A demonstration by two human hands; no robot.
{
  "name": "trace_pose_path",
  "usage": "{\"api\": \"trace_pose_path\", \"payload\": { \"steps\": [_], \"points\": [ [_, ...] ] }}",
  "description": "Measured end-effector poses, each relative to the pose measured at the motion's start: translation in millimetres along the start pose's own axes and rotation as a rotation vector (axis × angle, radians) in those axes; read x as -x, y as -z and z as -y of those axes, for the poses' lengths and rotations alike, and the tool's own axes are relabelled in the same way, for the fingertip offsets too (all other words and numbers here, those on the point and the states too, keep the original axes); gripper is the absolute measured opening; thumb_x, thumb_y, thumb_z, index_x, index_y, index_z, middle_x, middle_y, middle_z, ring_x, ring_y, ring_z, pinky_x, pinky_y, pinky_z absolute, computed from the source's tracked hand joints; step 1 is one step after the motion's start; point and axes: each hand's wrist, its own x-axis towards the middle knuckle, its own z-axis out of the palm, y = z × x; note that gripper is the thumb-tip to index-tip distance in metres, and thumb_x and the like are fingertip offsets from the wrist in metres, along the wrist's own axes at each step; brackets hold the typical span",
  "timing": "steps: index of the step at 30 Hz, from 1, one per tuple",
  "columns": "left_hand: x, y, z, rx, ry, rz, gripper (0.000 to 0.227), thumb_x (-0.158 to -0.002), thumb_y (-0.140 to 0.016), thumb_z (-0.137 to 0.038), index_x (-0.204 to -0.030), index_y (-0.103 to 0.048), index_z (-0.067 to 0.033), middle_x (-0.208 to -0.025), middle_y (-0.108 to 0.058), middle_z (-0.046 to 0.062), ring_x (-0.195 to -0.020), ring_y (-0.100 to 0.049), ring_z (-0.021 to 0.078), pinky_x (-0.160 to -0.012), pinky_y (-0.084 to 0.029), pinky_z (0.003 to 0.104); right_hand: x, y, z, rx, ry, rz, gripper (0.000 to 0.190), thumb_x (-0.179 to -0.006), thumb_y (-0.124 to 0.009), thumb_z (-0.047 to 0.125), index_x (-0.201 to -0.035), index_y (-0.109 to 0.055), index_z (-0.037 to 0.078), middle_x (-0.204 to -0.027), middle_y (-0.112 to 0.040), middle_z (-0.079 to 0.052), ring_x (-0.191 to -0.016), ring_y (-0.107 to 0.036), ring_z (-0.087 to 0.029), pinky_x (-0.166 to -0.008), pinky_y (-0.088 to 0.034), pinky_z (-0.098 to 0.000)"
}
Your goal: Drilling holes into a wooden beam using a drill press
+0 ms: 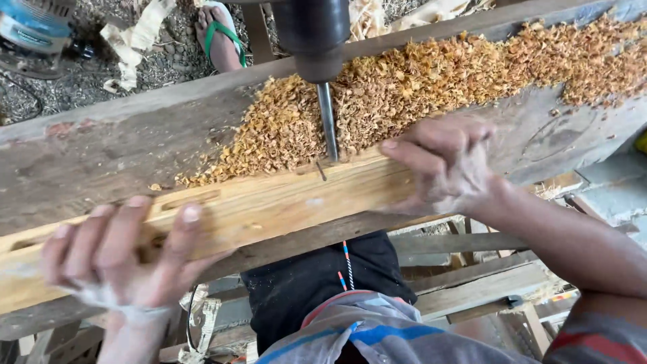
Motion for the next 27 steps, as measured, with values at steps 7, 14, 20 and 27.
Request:
{"api": "trace_pose_path", "payload": {
  "steps": [7, 14, 20, 27],
  "points": [
    [-4, 10, 0, -0.012, 0.007, 0.113, 0.043, -0.087, -0.048, -0.049, -0.106, -0.058, -0.0116, -0.090, -0.059, 0.019, -0.080, -0.051, 0.0364, -0.080, -0.034, 0.046, -11, 7, 7, -0.016, -0.043, 0.052, 0.068, -0.076, -0.039, 0.074, -0.101, -0.047, 0.011, -0.086, -0.042, -0.005, -0.074, -0.041, -0.020, -0.060, -0.029, -0.0327],
    [-20, -5, -25, -0.002, 0.039, 0.118, 0.031, -0.087, -0.052, -0.038, -0.101, -0.058, -0.0116, -0.092, -0.057, 0.017, -0.083, -0.049, 0.0344, -0.080, -0.033, 0.047, 17, 0, -22, 0.043, -0.008, -0.022, 0.054, -0.084, -0.026, 0.058, -0.094, -0.048, 0.010, -0.082, -0.040, -0.007, -0.070, -0.038, -0.016, -0.063, -0.021, -0.0340],
    [-22, -4, -27, -0.021, 0.060, 0.161, 0.036, -0.086, -0.051, -0.048, -0.105, -0.058, -0.0188, -0.094, -0.057, 0.013, -0.086, -0.048, 0.0305, -0.081, -0.033, 0.044, 12, 11, -19, -0.052, -0.034, 0.043, 0.067, -0.078, -0.037, 0.069, -0.097, -0.047, 0.005, -0.080, -0.041, -0.011, -0.071, -0.040, -0.019, -0.067, -0.023, -0.0357],
    [5, 5, -2, 0.030, 0.072, 0.129, 0.051, -0.084, -0.053, -0.059, -0.105, -0.060, -0.0128, -0.093, -0.058, 0.019, -0.086, -0.047, 0.0354, -0.085, -0.029, 0.047, 2, -13, 2, 0.032, -0.018, -0.091, 0.067, -0.077, -0.033, 0.075, -0.102, -0.046, 0.013, -0.080, -0.042, -0.007, -0.066, -0.038, -0.017, -0.060, -0.027, -0.0341]
  ]
}}
